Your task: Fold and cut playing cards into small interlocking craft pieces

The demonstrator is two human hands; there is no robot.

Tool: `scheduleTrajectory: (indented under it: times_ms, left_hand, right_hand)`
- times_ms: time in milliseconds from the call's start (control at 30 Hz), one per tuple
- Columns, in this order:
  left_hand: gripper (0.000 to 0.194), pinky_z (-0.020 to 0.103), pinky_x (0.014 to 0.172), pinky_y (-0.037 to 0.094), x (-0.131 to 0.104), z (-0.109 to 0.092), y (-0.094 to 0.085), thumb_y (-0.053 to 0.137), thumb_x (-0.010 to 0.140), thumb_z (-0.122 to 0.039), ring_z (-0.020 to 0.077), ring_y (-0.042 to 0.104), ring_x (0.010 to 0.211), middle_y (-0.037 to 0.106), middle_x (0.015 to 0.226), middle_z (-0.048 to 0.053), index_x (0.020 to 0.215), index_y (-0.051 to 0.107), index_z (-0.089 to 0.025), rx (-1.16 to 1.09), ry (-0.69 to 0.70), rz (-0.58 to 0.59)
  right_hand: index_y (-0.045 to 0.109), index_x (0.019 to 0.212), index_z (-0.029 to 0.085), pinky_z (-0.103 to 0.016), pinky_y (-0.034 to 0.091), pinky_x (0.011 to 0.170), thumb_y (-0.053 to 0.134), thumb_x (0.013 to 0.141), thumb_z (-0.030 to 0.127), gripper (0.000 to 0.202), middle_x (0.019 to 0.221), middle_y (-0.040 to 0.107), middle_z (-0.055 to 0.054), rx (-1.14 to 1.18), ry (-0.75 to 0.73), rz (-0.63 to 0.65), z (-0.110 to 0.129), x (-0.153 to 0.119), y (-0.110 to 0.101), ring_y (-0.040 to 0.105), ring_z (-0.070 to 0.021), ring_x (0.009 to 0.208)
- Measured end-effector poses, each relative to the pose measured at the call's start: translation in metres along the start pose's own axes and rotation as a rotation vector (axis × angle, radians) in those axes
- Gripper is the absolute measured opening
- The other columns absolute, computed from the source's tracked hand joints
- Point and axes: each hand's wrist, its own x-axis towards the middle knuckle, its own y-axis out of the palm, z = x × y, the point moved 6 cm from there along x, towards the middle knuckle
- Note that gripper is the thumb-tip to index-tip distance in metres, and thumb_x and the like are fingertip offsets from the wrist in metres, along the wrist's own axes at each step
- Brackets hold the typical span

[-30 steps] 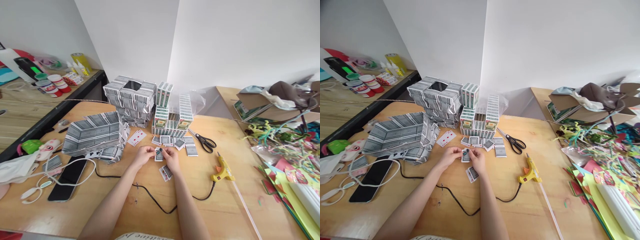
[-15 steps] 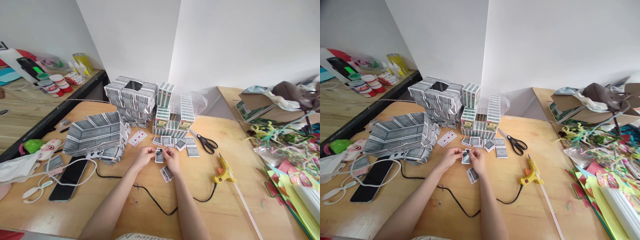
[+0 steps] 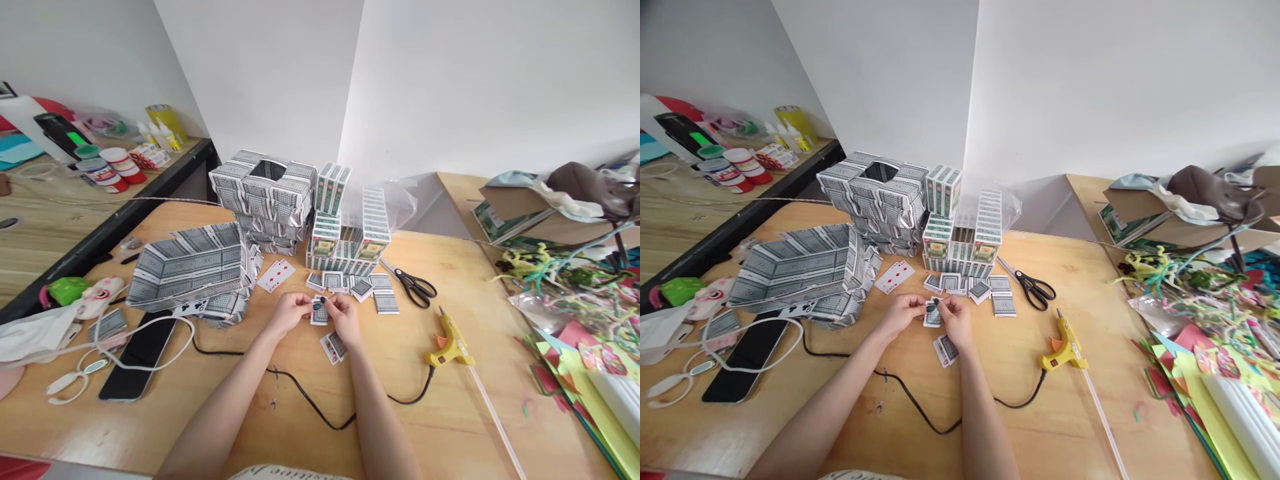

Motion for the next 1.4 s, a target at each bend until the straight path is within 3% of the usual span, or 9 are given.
scheduleTrajectory:
  times_ms: [400,933,1400]
  left_hand:
    - [0.017,0.023,0.054,0.041,0.001,0.0009,-0.0008,0.07,0.052,-0.024,0.0097,0.051,0.051,0.059,0.054,0.0,0.059,0.06,-0.011,0.001,-0.001,-0.015]
    - [0.017,0.023,0.054,0.042,0.0006,-0.0001,0.0009,0.07,0.052,-0.023,0.0094,0.051,0.05,0.058,0.053,-0.001,0.058,0.059,-0.011,-0.006,-0.006,-0.015]
    - [0.014,0.022,0.052,0.04,0.0029,-0.0004,-0.0011,0.067,0.052,-0.022,0.0092,0.05,0.049,0.057,0.052,-0.001,0.056,0.058,-0.012,0.004,0.02,-0.035]
  right_hand:
    - [0.049,0.062,0.018,-0.023,0.034,0.044,0.06,0.068,0.047,0.032,0.052,0.047,0.003,-0.049,0.01,-0.022,0.0017,-0.0004,-0.0011,0.041,-0.0103,0.046]
    - [0.045,0.061,0.019,-0.022,0.029,0.044,0.058,0.071,0.045,0.03,0.051,0.04,0.005,-0.06,-0.026,-0.047,0.0045,-0.0024,-0.0007,0.035,-0.0091,0.046]
    - [0.051,0.062,0.018,-0.022,0.032,0.042,0.057,0.071,0.048,0.033,0.052,0.047,0.003,-0.138,-0.014,-0.091,0.0027,-0.0025,-0.0022,0.04,-0.0099,0.045]
